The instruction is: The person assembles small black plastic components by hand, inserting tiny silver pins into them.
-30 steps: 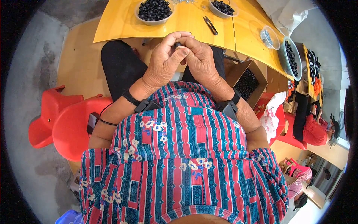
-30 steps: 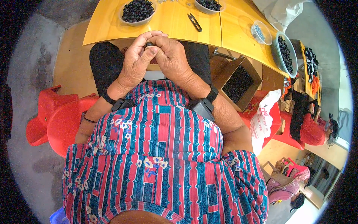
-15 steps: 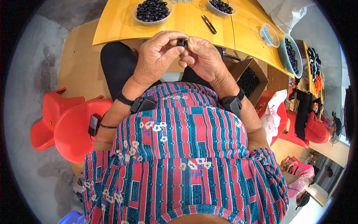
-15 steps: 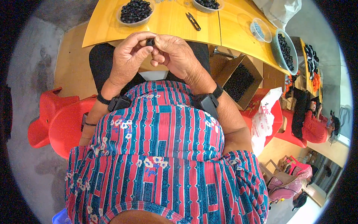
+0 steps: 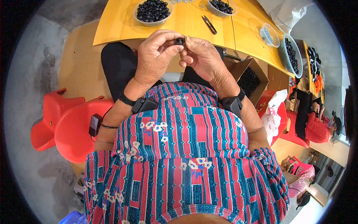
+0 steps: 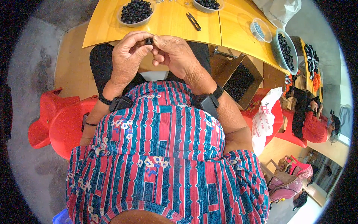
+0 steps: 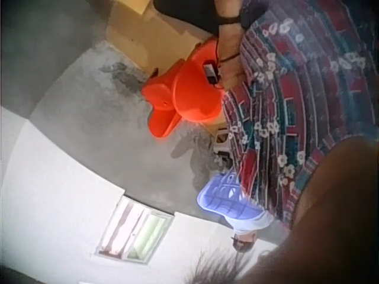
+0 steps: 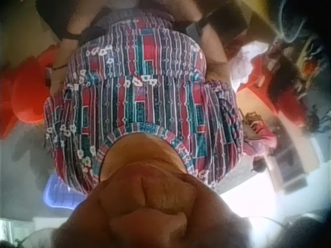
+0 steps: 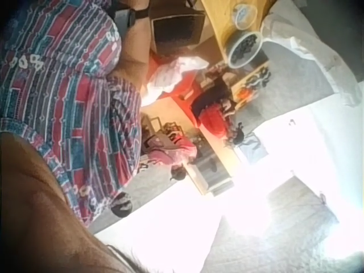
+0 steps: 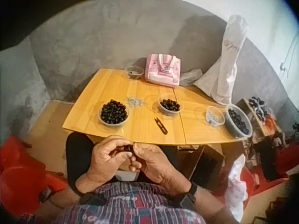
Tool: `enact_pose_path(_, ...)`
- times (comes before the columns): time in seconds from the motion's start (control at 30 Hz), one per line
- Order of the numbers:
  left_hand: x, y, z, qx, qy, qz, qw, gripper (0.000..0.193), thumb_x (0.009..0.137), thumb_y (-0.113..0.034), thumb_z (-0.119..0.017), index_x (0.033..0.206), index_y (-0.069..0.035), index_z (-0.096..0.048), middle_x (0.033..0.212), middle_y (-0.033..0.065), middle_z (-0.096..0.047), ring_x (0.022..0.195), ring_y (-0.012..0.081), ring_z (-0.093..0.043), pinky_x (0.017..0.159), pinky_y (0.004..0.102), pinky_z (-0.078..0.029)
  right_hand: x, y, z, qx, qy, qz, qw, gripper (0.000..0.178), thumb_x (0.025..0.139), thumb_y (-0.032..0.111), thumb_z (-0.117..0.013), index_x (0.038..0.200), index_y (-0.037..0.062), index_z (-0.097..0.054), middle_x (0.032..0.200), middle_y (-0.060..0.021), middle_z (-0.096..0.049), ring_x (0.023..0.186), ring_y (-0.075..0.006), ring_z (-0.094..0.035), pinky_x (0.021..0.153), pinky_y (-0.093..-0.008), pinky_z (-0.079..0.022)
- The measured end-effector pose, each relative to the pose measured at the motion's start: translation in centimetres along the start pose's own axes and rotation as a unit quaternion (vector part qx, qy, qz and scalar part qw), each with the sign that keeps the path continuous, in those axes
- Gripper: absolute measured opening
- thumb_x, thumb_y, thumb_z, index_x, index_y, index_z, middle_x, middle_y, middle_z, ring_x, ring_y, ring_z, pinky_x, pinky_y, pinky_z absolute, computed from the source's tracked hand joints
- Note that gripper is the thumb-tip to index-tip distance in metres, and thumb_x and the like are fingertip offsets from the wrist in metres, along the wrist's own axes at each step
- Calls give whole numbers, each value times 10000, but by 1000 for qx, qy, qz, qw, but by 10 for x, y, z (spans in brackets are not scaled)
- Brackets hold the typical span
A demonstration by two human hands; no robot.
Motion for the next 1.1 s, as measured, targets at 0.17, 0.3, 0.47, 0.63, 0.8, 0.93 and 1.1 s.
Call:
enact_pose_path(0.17,-1,8,3,-19,-5,8,1000,226,811,-10,-640,1030,39,-604,986,64,-584,838,108,-602,764,221,-499,-3,25,8,-178,-99,113,972,229,857,194,-628,972,-3,-612,781,-64,-603,569,-88,-529,552,-231,-452)
enact_pose_path(0.3,-7,24,0,-47,-3,109,993,243,820,-32,-649,1048,39,-604,924,47,-619,810,89,-594,742,207,-496,-8,49,-2,-268,-98,209,935,200,818,67,-640,1006,-2,-645,825,-66,-621,602,-85,-570,549,-204,-469)
enact_pose_path(0.47,-9,30,-3,-100,5,149,984,266,838,-61,-640,1080,41,-598,901,39,-631,781,71,-584,710,193,-492,-11,56,-9,-359,-79,237,899,179,809,26,-629,982,-3,-667,813,-48,-612,632,-90,-587,574,-207,-492)
enact_pose_path(0.63,-13,38,-8,-174,6,188,967,301,853,-102,-632,1113,41,-587,899,42,-631,743,62,-570,692,192,-490,-10,56,-4,-362,-88,232,898,144,803,20,-634,938,-21,-662,789,-45,-605,639,-88,-590,578,-208,-490)
enact_pose_path(0.8,-16,45,-12,-225,45,218,948,329,874,-155,-611,1136,42,-575,950,68,-634,803,93,-599,723,219,-504,-14,63,-11,-411,-87,261,869,127,790,18,-644,912,-12,-663,772,-54,-605,631,-93,-594,569,-212,-492)
enact_pose_path(0.93,-16,45,-12,-233,22,222,947,316,871,-126,-608,1129,52,-572,962,81,-636,830,111,-615,743,229,-515,-14,63,-14,-449,-90,277,845,119,773,14,-659,892,6,-662,744,-54,-607,620,-96,-601,553,-213,-493)
enact_pose_path(1.1,-15,35,-17,-265,8,203,943,312,882,-84,-584,1160,49,-535,1030,92,-608,892,145,-607,785,277,-520,-18,63,-16,-452,-120,310,828,123,758,10,-669,879,17,-657,724,-56,-613,603,-103,-610,539,-223,-496)
Point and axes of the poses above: each hand's wrist, its own x-axis towards the middle knuckle, its own z-axis out of the back of the hand, y = z × x, the point moved 9 cm from there along x, towards the middle knuckle
